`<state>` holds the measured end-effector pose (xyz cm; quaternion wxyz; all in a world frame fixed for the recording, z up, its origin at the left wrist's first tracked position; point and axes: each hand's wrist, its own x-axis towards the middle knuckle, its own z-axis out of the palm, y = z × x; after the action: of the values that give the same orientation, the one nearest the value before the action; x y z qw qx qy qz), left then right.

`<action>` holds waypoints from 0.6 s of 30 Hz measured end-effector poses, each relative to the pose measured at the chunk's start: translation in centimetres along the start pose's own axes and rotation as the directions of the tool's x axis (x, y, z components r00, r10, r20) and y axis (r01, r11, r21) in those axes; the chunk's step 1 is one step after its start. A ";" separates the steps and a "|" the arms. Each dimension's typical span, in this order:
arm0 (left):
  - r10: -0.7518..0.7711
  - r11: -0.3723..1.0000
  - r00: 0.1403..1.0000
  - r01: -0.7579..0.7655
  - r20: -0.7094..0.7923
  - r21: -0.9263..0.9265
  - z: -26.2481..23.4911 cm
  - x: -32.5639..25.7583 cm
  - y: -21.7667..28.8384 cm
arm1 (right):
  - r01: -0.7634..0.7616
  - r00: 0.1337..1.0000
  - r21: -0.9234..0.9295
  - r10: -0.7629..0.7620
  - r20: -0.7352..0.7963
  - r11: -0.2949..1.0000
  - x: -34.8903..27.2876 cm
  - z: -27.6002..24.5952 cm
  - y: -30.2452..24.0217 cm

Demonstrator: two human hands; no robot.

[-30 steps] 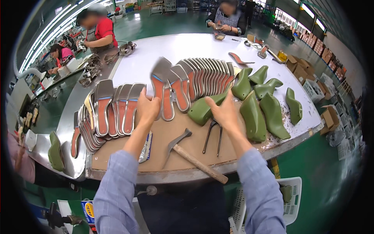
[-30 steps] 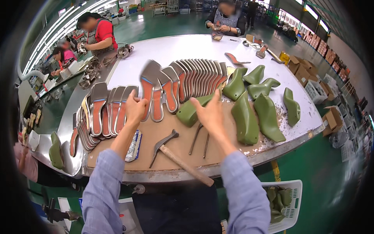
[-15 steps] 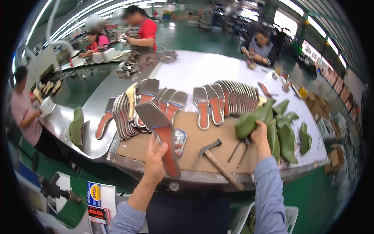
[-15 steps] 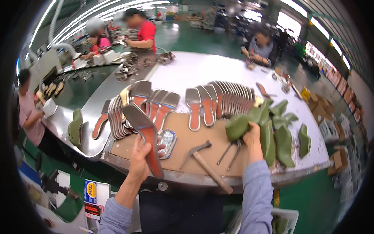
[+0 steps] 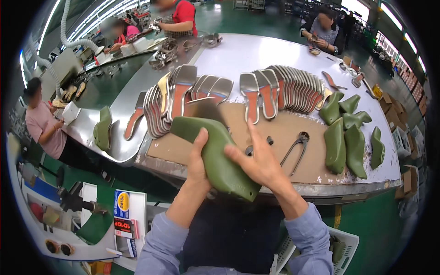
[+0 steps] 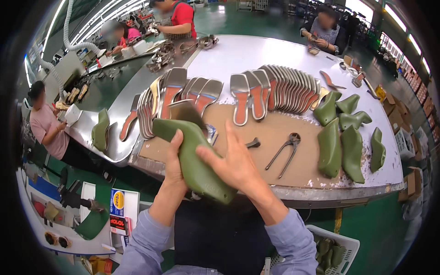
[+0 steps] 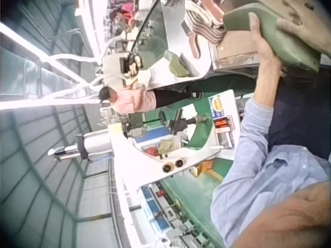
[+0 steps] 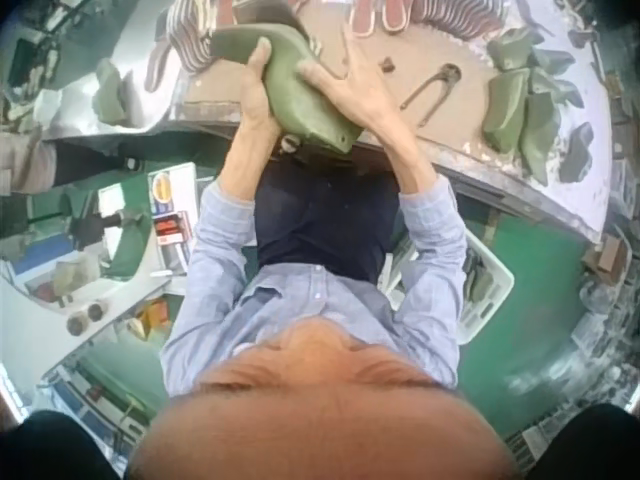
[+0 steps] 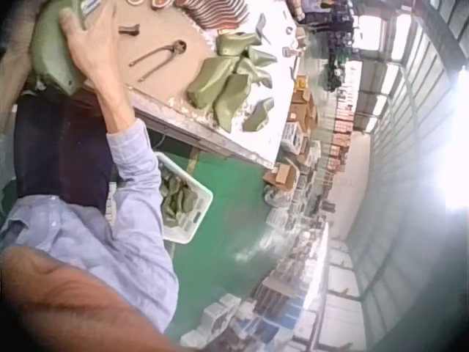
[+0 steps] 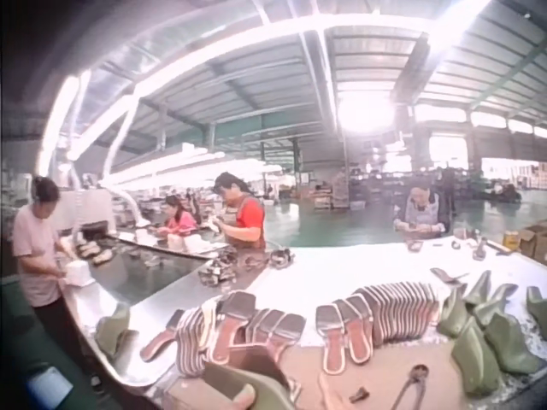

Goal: The person assembles green slipper-style shoes by inserting a pre-cut insole into the shoe upper and securing it with a hammer. They repeatedly pick up a shoe upper from a white basket, place an insole inside, and tap the edges with a hammer to fasten the components. The finished shoes are placed on the table, and the process is repeated for multiple units.

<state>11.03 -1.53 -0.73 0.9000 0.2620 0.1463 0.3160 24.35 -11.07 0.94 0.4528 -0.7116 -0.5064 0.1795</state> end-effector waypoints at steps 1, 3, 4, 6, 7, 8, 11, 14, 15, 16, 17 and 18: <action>0.068 0.998 0.998 -0.068 0.016 0.017 -0.6 -0.9 0.4 | -0.156 0.958 0.203 0.098 0.269 0.967 -1.1 -0.9 -1.8; 0.001 0.998 0.994 0.007 0.109 -0.068 -1.3 -1.7 0.4 | -0.304 0.868 0.457 0.045 0.495 0.836 -3.0 -0.4 -1.2; -0.021 0.993 0.988 0.038 0.154 -0.109 -1.4 -1.8 0.6 | -0.395 0.807 0.551 -0.009 0.591 0.735 -3.7 -0.2 -0.9; 0.007 0.993 0.975 0.018 0.222 -0.113 -1.0 -2.4 0.9 | -0.313 0.815 0.538 -0.070 0.575 0.783 -4.4 0.3 0.2; 0.062 0.996 0.974 -0.045 0.217 -0.081 -0.9 -2.8 1.1 | -0.264 0.820 0.533 -0.103 0.563 0.804 -4.7 0.9 0.3; 0.148 0.988 0.966 -0.154 0.211 0.012 -1.0 -3.0 2.2 | -0.118 0.914 0.550 -0.125 0.385 0.827 -4.9 1.4 -1.9; 0.401 0.805 0.835 -0.517 0.376 0.292 -3.1 -3.8 5.6 | 0.050 0.976 0.141 -0.078 0.202 0.989 -4.7 2.9 -3.6; 0.613 0.784 0.790 -0.612 0.033 0.099 -3.6 -5.7 6.1 | 0.430 0.902 -0.121 -0.420 0.096 0.895 -4.5 6.3 -0.4; 0.637 0.768 0.766 -0.622 -0.084 0.149 -5.4 -6.2 6.0 | 0.492 0.870 -0.146 -0.479 0.112 0.858 -4.3 7.3 -0.2; 0.644 0.765 0.739 -0.626 -0.196 0.154 -7.5 -6.5 5.7 | 0.529 0.848 -0.195 -0.517 0.115 0.826 -4.5 8.0 -0.2; 0.615 0.782 0.754 -0.621 -0.230 0.055 -9.6 -7.2 5.4 | 0.526 0.850 -0.216 -0.500 0.165 0.823 -4.5 8.4 -0.3; 0.597 0.798 0.756 -0.596 -0.267 0.096 -10.7 -8.3 5.2 | 0.514 0.856 -0.235 -0.472 0.212 0.825 -4.6 8.7 -0.2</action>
<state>-2.37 0.62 -5.72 0.7212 0.2492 0.1837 0.6197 16.07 -11.13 -4.44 0.3391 -0.5985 -0.7251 0.0330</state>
